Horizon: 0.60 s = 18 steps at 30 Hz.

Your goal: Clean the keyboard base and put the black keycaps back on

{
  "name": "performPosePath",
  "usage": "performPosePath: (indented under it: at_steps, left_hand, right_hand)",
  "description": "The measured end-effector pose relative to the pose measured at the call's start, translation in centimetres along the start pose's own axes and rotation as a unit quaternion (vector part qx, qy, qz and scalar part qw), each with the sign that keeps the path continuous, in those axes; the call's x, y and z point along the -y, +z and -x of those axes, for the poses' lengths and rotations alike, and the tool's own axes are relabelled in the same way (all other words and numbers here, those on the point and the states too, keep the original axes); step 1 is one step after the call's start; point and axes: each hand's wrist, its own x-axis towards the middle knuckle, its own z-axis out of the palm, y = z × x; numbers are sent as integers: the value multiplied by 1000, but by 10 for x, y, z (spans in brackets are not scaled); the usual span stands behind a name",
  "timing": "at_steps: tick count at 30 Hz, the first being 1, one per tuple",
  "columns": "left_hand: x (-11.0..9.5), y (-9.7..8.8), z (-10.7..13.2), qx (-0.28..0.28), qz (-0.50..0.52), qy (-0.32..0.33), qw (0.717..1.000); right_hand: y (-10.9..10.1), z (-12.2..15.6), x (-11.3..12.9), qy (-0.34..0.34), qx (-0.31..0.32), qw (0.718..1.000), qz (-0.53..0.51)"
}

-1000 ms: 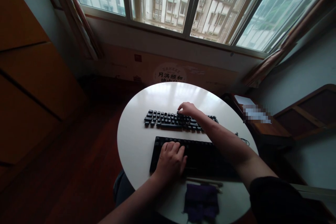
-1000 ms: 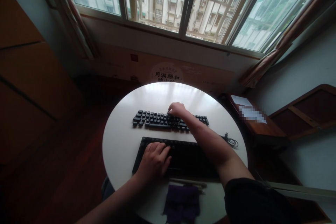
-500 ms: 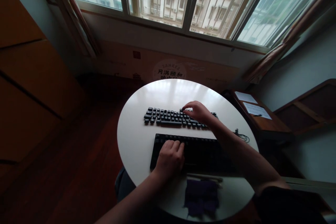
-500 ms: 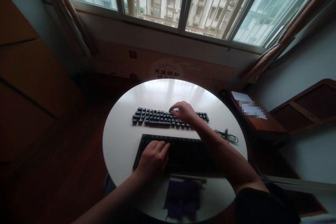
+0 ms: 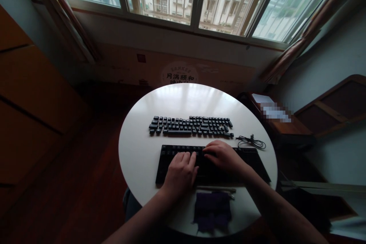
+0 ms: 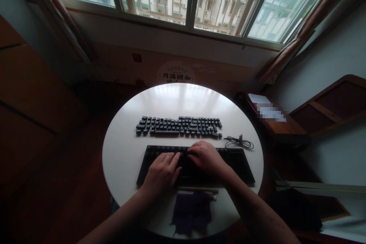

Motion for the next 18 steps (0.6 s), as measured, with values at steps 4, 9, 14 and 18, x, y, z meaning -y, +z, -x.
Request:
performPosePath:
  at_steps: [4, 9, 14, 18]
  left_hand:
    - [-4, -5, -4, 19, -15, -9, 1000]
    - [-3, -4, -4, 16, -27, -6, 999]
    - [1, 1, -1, 2, -28, 9, 1000]
    - [3, 1, 1, -13, -17, 14, 1000]
  right_hand:
    - [8, -1, 5, -7, -1, 999, 46]
    - [11, 0, 7, -6, -3, 998, 67]
    - [10, -1, 12, -2, 10, 995, 97]
    - [11, -3, 17, 0, 23, 992, 127]
